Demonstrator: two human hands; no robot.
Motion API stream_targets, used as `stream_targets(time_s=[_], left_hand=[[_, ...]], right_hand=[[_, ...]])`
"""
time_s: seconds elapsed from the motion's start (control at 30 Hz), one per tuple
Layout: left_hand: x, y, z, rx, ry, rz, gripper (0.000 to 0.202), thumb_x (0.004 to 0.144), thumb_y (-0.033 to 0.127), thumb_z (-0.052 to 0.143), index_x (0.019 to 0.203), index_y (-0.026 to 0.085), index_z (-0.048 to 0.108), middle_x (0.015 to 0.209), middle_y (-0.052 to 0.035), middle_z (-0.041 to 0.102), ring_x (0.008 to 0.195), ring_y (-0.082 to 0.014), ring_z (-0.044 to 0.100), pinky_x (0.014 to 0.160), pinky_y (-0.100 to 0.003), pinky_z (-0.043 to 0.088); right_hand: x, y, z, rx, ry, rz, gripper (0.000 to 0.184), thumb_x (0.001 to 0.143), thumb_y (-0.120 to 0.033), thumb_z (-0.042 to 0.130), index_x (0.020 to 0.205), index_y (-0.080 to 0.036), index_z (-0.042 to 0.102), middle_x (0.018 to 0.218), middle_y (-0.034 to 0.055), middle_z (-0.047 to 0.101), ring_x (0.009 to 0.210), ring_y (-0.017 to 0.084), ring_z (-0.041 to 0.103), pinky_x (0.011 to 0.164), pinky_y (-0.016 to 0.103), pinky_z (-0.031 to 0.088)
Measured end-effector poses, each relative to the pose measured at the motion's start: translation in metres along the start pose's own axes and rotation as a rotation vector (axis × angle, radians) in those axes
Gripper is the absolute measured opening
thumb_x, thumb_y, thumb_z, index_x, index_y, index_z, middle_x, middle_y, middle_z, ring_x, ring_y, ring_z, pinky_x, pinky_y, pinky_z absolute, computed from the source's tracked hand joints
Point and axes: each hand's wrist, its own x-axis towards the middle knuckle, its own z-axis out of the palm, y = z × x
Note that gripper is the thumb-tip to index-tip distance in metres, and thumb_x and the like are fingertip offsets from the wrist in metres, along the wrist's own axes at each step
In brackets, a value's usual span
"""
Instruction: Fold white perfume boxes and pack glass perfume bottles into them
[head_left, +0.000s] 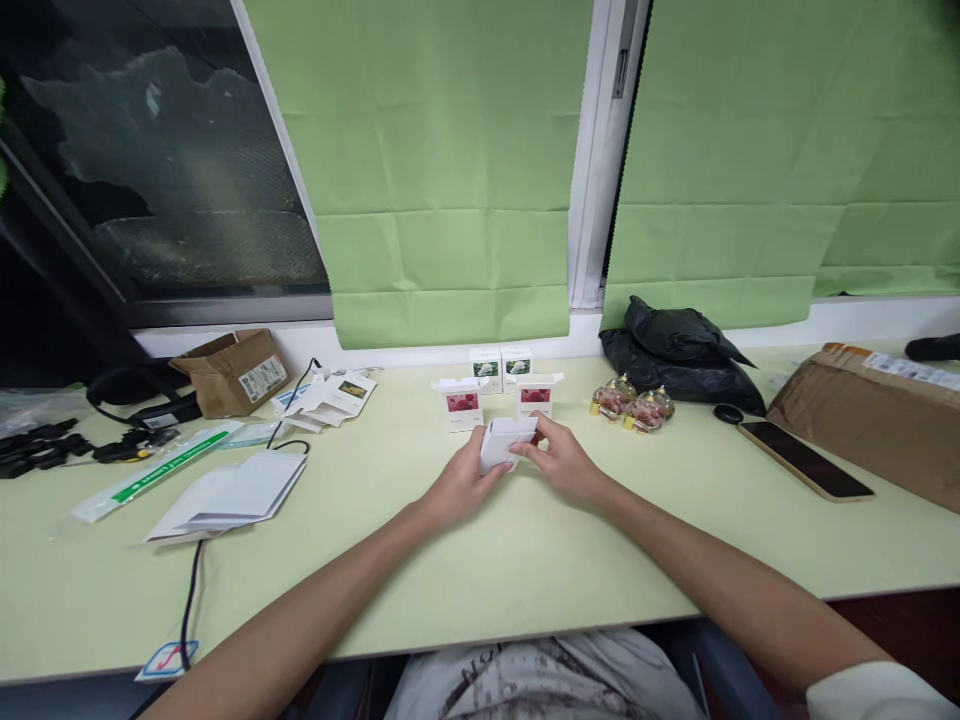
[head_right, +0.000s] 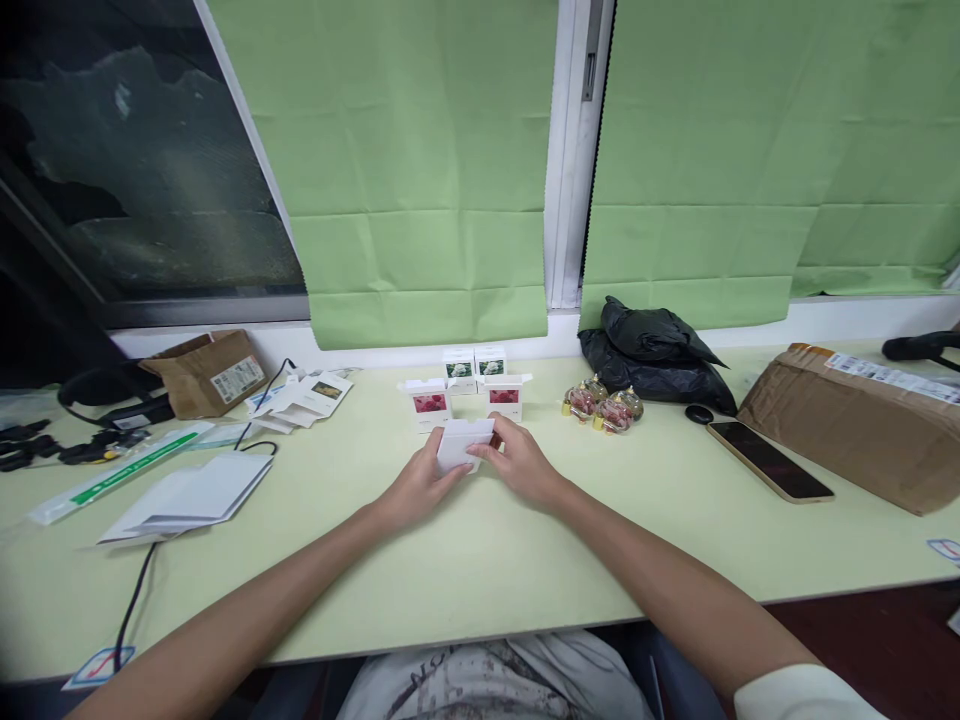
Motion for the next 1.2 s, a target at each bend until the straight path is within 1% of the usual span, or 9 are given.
stream_targets(time_s=[0.1,0.23,0.33,0.43,0.57,0.7,0.77,0.93,1.2], left_hand=[[0.000,0.000,-0.001,0.002,0.006,-0.012,0.037,0.099,0.047,0.059,0.125,0.024,0.046,0.113,-0.0077,0.069,0.092,-0.0243,0.066,0.076,-0.035,0.053],[0.002,0.001,-0.003,-0.007,0.025,0.018,0.041,0.099,0.046,0.059,0.131,0.023,0.045,0.123,-0.0103,0.067,0.101,-0.0257,0.066,0.083,-0.038,0.054],[0.004,-0.001,-0.005,-0.034,0.016,0.022,0.044,0.101,0.046,0.057,0.135,0.023,0.043,0.124,-0.0107,0.066,0.099,-0.0236,0.066,0.085,-0.038,0.055],[0.005,-0.003,-0.007,-0.018,0.019,-0.003,0.048,0.102,0.048,0.055,0.140,0.025,0.039,0.121,-0.0090,0.065,0.095,-0.0211,0.064,0.084,-0.037,0.054],[0.006,-0.007,-0.007,-0.013,0.034,0.002,0.054,0.103,0.050,0.053,0.148,0.028,0.032,0.125,-0.0087,0.059,0.097,-0.0191,0.062,0.085,-0.035,0.052],[0.006,-0.009,-0.006,-0.035,0.041,0.006,0.056,0.104,0.050,0.051,0.151,0.029,0.028,0.127,-0.0090,0.056,0.099,-0.0186,0.061,0.085,-0.034,0.052],[0.006,-0.009,-0.006,-0.034,0.039,0.002,0.056,0.104,0.050,0.051,0.150,0.029,0.029,0.127,-0.0092,0.056,0.099,-0.0189,0.061,0.085,-0.034,0.052],[0.006,-0.009,-0.007,-0.019,0.009,0.014,0.053,0.104,0.049,0.050,0.149,0.029,0.031,0.127,-0.0089,0.058,0.100,-0.0198,0.061,0.086,-0.035,0.051],[0.006,-0.012,-0.005,-0.029,0.014,0.027,0.050,0.104,0.048,0.051,0.147,0.028,0.036,0.122,-0.0073,0.061,0.096,-0.0187,0.060,0.085,-0.034,0.051]], right_hand=[[-0.001,0.000,-0.002,-0.060,0.009,-0.013,0.021,0.098,-0.043,0.064,0.096,-0.023,0.060,0.091,0.0012,0.064,0.082,0.020,0.058,0.072,0.033,0.046],[0.000,0.000,-0.007,-0.150,0.015,-0.064,0.021,0.101,-0.044,0.059,0.101,-0.023,0.058,0.097,0.0038,0.064,0.086,0.021,0.059,0.077,0.036,0.048],[0.002,-0.001,-0.013,-0.228,0.031,-0.162,0.020,0.103,-0.042,0.056,0.110,-0.024,0.060,0.111,0.0083,0.065,0.102,0.026,0.059,0.089,0.042,0.049],[0.005,-0.003,-0.020,-0.330,0.080,-0.239,0.022,0.101,-0.042,0.061,0.117,-0.026,0.063,0.123,0.0100,0.065,0.116,0.031,0.054,0.102,0.050,0.043],[0.008,-0.003,-0.028,-0.408,0.171,-0.231,0.025,0.097,-0.043,0.069,0.117,-0.028,0.068,0.131,0.0082,0.065,0.124,0.034,0.049,0.109,0.055,0.036],[0.012,0.004,-0.033,-0.398,0.209,-0.230,0.027,0.094,-0.043,0.072,0.117,-0.030,0.071,0.131,0.0069,0.067,0.134,0.035,0.043,0.116,0.057,0.030],[0.015,0.010,-0.033,-0.353,0.220,-0.218,0.028,0.093,-0.044,0.073,0.118,-0.031,0.071,0.130,0.0065,0.067,0.137,0.035,0.042,0.117,0.057,0.030],[0.020,0.019,-0.035,-0.247,0.253,-0.178,0.031,0.092,-0.047,0.073,0.119,-0.032,0.071,0.131,0.0075,0.065,0.135,0.033,0.046,0.116,0.056,0.035],[0.024,0.024,-0.050,-0.362,0.150,-0.199,0.029,0.091,-0.045,0.074,0.116,-0.031,0.072,0.135,0.0067,0.064,0.149,0.036,0.032,0.121,0.060,0.028]])
